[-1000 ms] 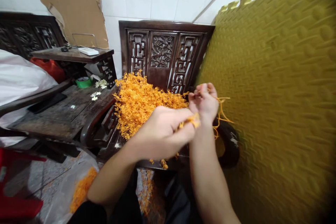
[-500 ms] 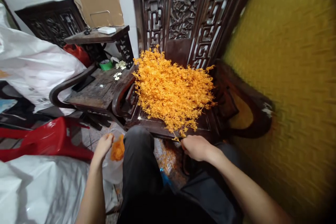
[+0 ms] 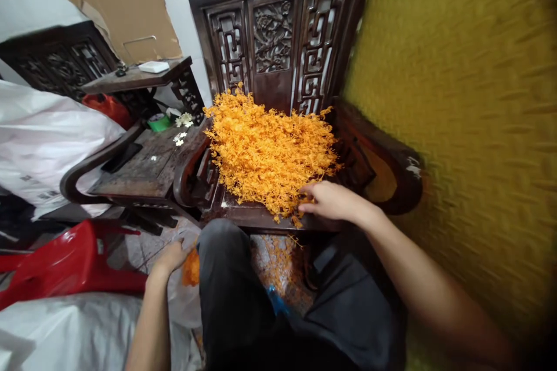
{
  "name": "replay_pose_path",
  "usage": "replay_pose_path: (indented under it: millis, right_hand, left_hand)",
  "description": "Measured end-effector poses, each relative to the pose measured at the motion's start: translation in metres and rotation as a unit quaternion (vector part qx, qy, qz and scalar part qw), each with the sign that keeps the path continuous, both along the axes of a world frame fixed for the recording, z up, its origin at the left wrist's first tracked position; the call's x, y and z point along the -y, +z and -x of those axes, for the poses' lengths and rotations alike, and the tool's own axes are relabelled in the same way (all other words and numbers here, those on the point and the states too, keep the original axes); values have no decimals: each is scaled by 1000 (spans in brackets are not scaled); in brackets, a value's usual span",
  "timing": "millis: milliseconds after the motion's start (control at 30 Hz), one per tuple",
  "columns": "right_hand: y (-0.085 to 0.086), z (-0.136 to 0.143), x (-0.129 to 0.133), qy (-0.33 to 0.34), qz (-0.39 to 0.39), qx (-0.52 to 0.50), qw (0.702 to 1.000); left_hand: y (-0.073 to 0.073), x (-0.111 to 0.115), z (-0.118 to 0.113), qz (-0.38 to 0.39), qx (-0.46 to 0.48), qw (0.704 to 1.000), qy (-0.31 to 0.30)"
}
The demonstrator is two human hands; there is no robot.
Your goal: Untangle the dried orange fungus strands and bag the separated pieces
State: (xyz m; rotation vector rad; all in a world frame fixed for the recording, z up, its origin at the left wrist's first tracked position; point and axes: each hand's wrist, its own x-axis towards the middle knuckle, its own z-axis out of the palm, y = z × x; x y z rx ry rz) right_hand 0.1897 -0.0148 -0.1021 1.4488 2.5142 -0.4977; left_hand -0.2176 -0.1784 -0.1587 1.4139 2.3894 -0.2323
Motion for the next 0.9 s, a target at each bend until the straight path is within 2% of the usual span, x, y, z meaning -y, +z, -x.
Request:
replay_pose_path:
  millis: [67,133,167,200,233,300,400,500,567,633,700,900]
  right_hand:
    - [17,7,-27,-24,-79,-32,996]
    - [25,25,-57,-42,-138,-55,988]
    - [24,38,-70,-50,-156,-62,985]
    - [21,50,-82,-56,-169,-68,982]
    - [15,62,-92,-57,-179,-74,979]
    - [-5,80,-105,-45,-192,-86,977]
    - [-46,86,-115,-20,-190,-83,978]
    - [-79,75,-125,-18,-177,-65,982]
    - [-88,67,-136,-19,-183,-62,981]
    - [-88,60,-148,-25,-199,-64,978]
    - [-83,55,-157,-37,-219,-66,973]
    - [-56,35,-152,-48,-289,-71,953]
  left_hand:
    - [41,-19,-19,-26,-6,999,-34]
    - [82,-52,-58,-148,-59,981,-109]
    - [98,-74,-82,-206,-59,964,-158]
    - [108,-100,-107,-230,-48,951,-201]
    - [113,-128,-131,-218,-39,945,-239]
    - [103,-184,-171,-158,-37,950,-267]
    - [57,-247,-200,-147,-52,957,-247]
    - [12,-276,-203,-160,-61,955,-243]
    - [-4,-283,-199,-175,-61,949,-253]
    - [-9,-287,-196,-194,-60,943,-263]
    - [-7,-291,-194,-215,-56,937,-269]
    - [11,-290,-185,-286,-17,915,-286]
